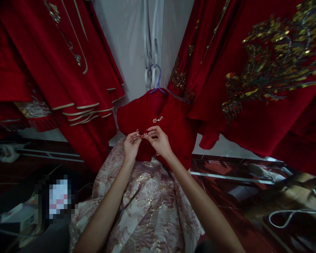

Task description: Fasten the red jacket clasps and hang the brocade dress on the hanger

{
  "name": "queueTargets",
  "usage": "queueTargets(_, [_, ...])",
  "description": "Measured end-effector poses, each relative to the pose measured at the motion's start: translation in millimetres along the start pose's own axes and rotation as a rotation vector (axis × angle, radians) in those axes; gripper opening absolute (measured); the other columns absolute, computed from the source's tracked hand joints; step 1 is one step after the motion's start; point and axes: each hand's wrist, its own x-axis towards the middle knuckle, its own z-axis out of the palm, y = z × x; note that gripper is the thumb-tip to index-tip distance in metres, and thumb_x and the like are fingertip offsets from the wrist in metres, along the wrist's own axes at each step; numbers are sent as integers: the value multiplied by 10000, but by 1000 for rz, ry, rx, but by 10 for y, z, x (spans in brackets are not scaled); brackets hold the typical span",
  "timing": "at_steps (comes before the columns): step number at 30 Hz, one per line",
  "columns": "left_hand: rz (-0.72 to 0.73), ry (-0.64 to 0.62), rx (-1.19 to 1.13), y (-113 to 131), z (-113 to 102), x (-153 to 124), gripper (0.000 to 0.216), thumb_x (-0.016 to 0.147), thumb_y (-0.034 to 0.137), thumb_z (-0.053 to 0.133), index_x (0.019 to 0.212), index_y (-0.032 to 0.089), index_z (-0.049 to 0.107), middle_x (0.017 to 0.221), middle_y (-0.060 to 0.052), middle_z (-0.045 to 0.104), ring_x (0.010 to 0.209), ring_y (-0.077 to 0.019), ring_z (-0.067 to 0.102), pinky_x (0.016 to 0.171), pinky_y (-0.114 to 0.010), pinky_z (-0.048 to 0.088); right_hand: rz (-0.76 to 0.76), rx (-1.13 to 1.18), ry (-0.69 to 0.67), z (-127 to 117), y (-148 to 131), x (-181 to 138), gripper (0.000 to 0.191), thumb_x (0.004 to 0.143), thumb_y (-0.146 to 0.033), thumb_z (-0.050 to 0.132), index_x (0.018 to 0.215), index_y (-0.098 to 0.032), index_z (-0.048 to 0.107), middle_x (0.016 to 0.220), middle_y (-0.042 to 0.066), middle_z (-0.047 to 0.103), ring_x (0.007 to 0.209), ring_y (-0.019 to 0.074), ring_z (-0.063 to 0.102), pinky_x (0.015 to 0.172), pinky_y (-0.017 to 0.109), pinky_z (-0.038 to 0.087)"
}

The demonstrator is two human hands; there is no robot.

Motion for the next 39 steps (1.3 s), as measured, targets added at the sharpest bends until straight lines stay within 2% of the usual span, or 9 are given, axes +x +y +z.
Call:
queueTargets(5, [-24, -24, -83, 74, -15, 8, 254, 679, 172, 651, 927, 119, 633, 895, -78, 689, 816, -138, 647, 806, -286, 512, -68, -156, 3, 162, 104, 145, 194, 755, -257, 608, 928, -192, 550, 834, 17, 628, 723, 115, 609, 626, 230, 525])
queueTargets(11, [-23, -22, -48, 96, -46, -5, 278, 698, 237, 671, 947, 112, 676, 950, -102, 707, 864, -167, 664, 851, -317, 516, -127, -218, 24, 237, 70, 107, 126, 789, -233, 562, 909, -201, 547, 847, 17, 630, 735, 114, 610, 612, 213, 524])
queueTargets(16, [-37, -20, -30, 69, -80, 1, 264, 699, 233, 670, 931, 108, 689, 928, -101, 715, 835, -163, 672, 845, -318, 523, -188, -279, 42, 257, 72, 57, 81, 821, -217, 513, 895, -205, 543, 871, 23, 612, 757, 115, 600, 660, 231, 529])
queueTargets(20, [11, -23, 20, 75, -113, 18, 216, 688, 236, 677, 860, 106, 685, 865, -91, 716, 786, -157, 670, 802, -303, 530, -227, -345, 56, 264, 82, 54, 71, 824, -208, 501, 880, -205, 545, 881, 30, 600, 765, 120, 590, 679, 242, 523])
queueTargets(26, [60, -151, 81, 79, -127, 35, 201, 707, 214, 642, 890, 131, 639, 849, -67, 695, 765, -132, 654, 737, -256, 518, -178, -340, 47, 239, 49, 145, 103, 832, -253, 516, 913, -202, 553, 862, 34, 626, 734, 124, 607, 636, 243, 527])
queueTargets(29, [36, -226, 102, 103, -164, 82, 254, 699, 167, 634, 949, 143, 596, 872, -61, 676, 771, -116, 644, 724, -239, 507, -100, -263, -36, 132, 24, 106, 155, 854, -286, 503, 968, -205, 569, 904, 38, 655, 795, 131, 637, 679, 258, 542])
queueTargets(33, [-6, -291, 207, 187, -363, 185, 192, 709, 145, 592, 901, 150, 583, 793, -36, 656, 695, -99, 620, 665, -219, 490, 25, -177, -137, -216, 59, -229, 203, 856, -332, 519, 994, -207, 599, 1001, 53, 668, 888, 154, 646, 785, 312, 537])
queueTargets(36, [-99, -486, 347, 253, -600, 217, 117, 735, 205, 577, 839, 153, 594, 709, -20, 637, 619, -100, 597, 572, -203, 460, 134, -264, -131, -564, 112, -507, 184, 834, -345, 548, 908, -205, 642, 905, 55, 690, 826, 178, 656, 780, 357, 538])
queueTargets(39, [-169, -683, 513, 269, -786, 190, 203, 662, 236, 668, 831, 158, 587, 700, -10, 623, 595, -105, 580, 547, -209, 443, 163, -336, -184, -821, 130, -601, 169, 818, -337, 568, 899, -224, 664, 928, 61, 691, 836, 195, 656, 780, 370, 538])
